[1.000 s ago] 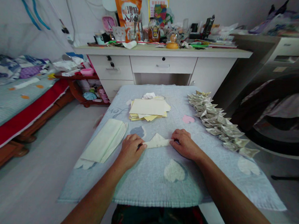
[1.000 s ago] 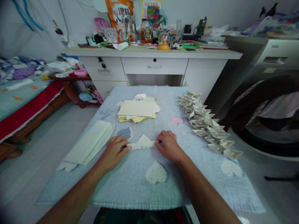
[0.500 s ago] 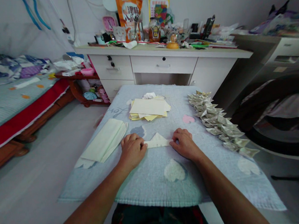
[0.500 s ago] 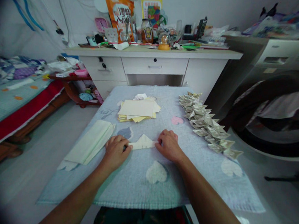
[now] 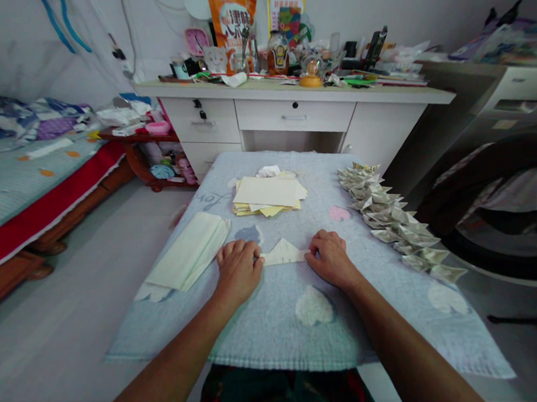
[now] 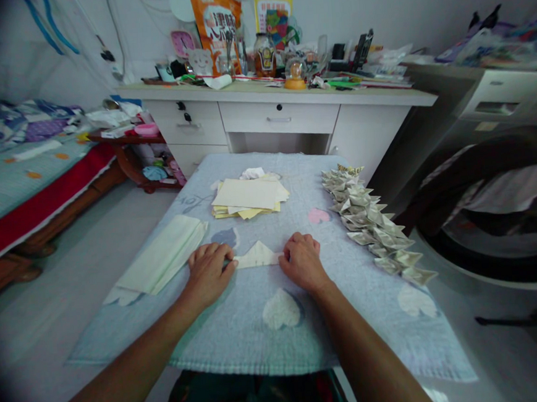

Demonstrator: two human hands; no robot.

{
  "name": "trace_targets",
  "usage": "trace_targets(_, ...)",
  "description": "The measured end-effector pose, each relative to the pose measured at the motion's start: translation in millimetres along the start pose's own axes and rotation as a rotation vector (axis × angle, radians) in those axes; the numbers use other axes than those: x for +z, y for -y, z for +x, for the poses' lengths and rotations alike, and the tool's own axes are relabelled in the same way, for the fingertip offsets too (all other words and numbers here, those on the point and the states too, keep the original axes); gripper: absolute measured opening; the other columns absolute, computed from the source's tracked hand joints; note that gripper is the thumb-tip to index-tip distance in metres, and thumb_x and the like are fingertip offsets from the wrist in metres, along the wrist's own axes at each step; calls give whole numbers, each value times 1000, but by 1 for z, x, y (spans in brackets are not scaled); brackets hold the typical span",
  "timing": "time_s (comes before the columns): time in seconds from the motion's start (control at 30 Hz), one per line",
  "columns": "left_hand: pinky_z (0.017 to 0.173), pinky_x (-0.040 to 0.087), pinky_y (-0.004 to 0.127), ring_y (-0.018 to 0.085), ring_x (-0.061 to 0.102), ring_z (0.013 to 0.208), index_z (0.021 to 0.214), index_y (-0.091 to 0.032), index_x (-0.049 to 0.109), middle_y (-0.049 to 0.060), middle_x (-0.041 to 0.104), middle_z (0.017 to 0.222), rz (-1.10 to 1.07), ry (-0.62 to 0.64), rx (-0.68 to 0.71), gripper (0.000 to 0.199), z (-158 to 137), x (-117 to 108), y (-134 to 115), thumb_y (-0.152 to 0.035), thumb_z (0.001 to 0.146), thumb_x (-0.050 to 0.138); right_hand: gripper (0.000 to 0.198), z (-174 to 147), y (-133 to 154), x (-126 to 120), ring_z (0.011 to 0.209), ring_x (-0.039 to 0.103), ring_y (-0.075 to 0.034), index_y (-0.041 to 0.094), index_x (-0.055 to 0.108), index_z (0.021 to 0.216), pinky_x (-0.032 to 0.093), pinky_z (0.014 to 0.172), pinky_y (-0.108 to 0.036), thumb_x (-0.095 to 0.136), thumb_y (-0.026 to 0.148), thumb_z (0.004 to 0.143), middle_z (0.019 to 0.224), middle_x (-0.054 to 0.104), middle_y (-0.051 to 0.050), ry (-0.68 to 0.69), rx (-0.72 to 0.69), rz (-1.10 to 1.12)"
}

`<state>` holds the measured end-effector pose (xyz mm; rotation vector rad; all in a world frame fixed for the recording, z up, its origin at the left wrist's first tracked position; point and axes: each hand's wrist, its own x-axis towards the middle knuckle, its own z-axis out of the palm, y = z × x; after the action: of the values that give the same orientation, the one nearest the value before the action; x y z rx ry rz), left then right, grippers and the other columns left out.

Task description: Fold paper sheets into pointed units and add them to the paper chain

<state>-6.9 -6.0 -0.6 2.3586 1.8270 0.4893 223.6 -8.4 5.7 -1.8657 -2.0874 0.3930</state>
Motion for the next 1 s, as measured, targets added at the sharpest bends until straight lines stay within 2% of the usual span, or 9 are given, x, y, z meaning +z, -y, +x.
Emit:
trace_targets(0.2, 88, 31, 42, 27, 47, 103, 92, -22, 57, 5, 60, 96, -45, 23, -15, 10, 0, 1, 1, -23, 83, 52, 12, 0, -1, 1, 94, 45, -22, 17, 62, 71, 29, 82, -36, 58, 23, 80, 93, 56, -6, -1, -3, -2)
trace_targets(0.53, 92, 34, 43, 25, 46, 103, 97, -23, 60, 5, 56, 104, -171, 39, -127, 19, 4, -1, 7, -33, 88, 46, 11, 0, 0, -1, 94, 45, -22, 17, 62, 70, 29, 81, -36, 60, 23, 79, 94, 57, -6, 14, -4, -2)
trace_targets(0.77, 89, 33, 42, 25, 47, 101, 75, -22, 64, 3, 59, 100, -174, 71, -85, 15, 5, 0, 11, -35, 80, 57, 11, 0, 1, -1, 94, 45, -23, 18, 62, 70, 29, 82, -37, 60, 23, 80, 94, 57, -6, 6, -7, 7)
trace_targets(1.0, 87, 32, 43, 26, 46, 101, 71, -22, 63, 4, 60, 100, -100, 29, -66, 15, 2, 1, 7, -32, 79, 57, 12, 0, -1, -1, 95, 45, -22, 18, 62, 70, 29, 82, -36, 60, 24, 80, 94, 57, -6, 13, -4, 21)
